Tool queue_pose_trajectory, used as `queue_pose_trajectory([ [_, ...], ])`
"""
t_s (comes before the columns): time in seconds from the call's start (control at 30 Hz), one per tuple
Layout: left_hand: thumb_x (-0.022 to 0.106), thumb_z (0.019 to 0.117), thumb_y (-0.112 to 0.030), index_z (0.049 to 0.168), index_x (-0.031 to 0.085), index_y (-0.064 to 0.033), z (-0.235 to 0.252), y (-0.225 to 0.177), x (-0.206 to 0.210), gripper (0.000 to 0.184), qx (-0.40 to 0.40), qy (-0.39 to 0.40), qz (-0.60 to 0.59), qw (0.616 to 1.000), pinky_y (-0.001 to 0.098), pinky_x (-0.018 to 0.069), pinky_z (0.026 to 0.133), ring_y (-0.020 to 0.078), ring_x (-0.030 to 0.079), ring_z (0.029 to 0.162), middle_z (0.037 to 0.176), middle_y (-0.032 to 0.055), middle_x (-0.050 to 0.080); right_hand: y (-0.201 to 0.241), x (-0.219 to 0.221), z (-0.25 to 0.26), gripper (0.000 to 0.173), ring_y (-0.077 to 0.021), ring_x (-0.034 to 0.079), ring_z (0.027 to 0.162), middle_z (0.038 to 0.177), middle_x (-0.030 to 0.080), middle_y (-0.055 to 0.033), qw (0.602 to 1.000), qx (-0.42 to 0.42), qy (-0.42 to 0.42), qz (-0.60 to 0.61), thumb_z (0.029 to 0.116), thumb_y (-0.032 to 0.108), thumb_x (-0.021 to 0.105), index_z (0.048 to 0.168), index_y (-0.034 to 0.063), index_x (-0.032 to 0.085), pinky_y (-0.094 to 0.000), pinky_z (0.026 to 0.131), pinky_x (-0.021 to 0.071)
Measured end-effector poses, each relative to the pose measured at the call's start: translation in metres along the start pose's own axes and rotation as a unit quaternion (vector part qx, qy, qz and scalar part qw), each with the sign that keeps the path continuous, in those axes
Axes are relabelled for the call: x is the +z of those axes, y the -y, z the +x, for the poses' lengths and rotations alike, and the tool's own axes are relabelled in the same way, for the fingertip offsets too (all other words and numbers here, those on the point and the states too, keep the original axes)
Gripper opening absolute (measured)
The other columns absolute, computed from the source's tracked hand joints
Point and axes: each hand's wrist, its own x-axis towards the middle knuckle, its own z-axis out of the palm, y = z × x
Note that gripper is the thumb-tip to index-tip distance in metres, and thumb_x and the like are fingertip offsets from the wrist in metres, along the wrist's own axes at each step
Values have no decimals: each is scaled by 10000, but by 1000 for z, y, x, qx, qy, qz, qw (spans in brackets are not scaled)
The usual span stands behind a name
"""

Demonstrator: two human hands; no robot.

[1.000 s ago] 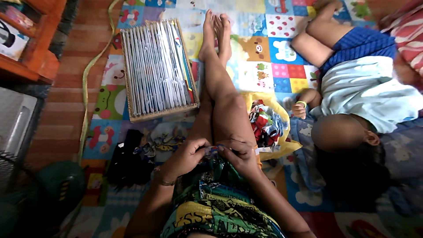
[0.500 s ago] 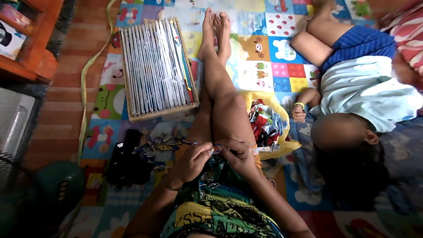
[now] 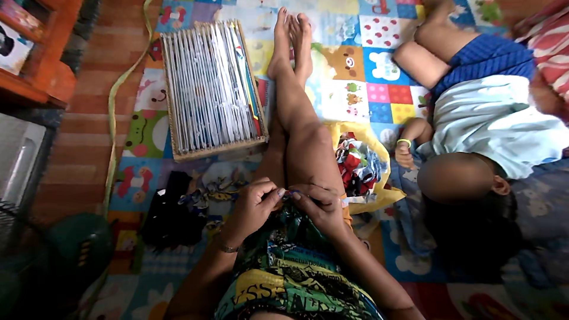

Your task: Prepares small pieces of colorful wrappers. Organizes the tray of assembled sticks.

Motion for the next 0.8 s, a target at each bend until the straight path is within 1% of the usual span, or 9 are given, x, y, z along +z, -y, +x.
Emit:
queue_pose_trajectory([
  [0.13, 477, 1043, -147, 791, 632, -163, 0, -10, 3, 296, -78, 30, -189, 978, 120, 420, 593, -69, 494, 618, 687, -155, 546, -1, 2, 0, 176, -37, 604, 890, 943, 659, -55, 999, -34, -24, 19, 986, 147, 661, 1035, 27, 780, -173, 799, 522],
  [0.2, 448, 1033, -142, 775, 634, -196, 0, -11, 8, 323, -117, 15, -279, 953, 129, 406, 571, -55, 474, 590, 662, -157, 527, 0, 2, -1, 166, -37, 612, 914, 977, 660, -49, 998, -41, -33, 36, 989, 164, 668, 1034, 50, 779, -177, 815, 533],
  [0.3, 458, 1018, -116, 823, 665, -166, 1, -10, 16, 288, -140, -29, -335, 931, 161, 435, 596, -15, 503, 609, 684, -118, 559, 1, 3, -1, 149, -36, 612, 941, 1011, 659, -32, 996, -34, -37, 78, 982, 165, 676, 1020, 67, 783, -184, 830, 537],
  [0.4, 453, 1022, -101, 951, 721, -92, 1, -11, 17, 277, -153, -30, -335, 929, 168, 458, 589, -3, 531, 601, 690, -96, 596, 0, 4, -2, 137, -45, 617, 959, 1031, 659, -37, 995, -33, -31, 87, 974, 161, 687, 998, 65, 782, -195, 842, 545],
  [0.5, 416, 1049, -117, 869, 664, -117, 0, -15, 15, 307, -161, 22, -317, 935, 195, 546, 598, 19, 614, 612, 702, -89, 634, 1, 5, -2, 146, -71, 652, 977, 1047, 695, -69, 997, -19, -31, 72, 978, 131, 672, 991, 27, 774, -221, 850, 570],
  [0.53, 407, 1060, -122, 893, 661, -103, -1, -14, 14, 305, -157, 45, -327, 931, 215, 577, 610, 38, 647, 631, 730, -75, 653, 1, 5, -3, 160, -66, 659, 944, 1033, 707, -79, 997, -11, -32, 64, 981, 119, 661, 1000, 0, 768, -216, 823, 575],
  [0.6, 403, 1075, -129, 956, 662, -79, -2, -13, 15, 290, -144, 77, -341, 926, 249, 611, 648, 72, 691, 686, 791, -47, 687, 2, 6, -2, 171, -22, 644, 794, 936, 709, -70, 998, 11, -39, 49, 980, 86, 643, 1004, -40, 757, -179, 711, 567],
  [0.7, 418, 1062, -126, 863, 624, -140, -2, -10, 16, 288, -94, 93, -297, 946, 206, 575, 672, 11, 649, 687, 749, -110, 648, 4, 7, -2, 152, 22, 605, 712, 840, 706, -40, 997, 48, -46, 40, 956, 49, 632, 958, -62, 735, -146, 662, 527],
  [0.8, 444, 1063, -140, 843, 587, -124, -2, -7, 13, 263, -18, 104, -214, 971, 153, 487, 671, -46, 542, 681, 726, -135, 534, 10, 7, -2, 95, 53, 574, 631, 759, 681, 30, 988, 119, -51, 84, 928, 24, 638, 929, -37, 711, -128, 585, 495],
])
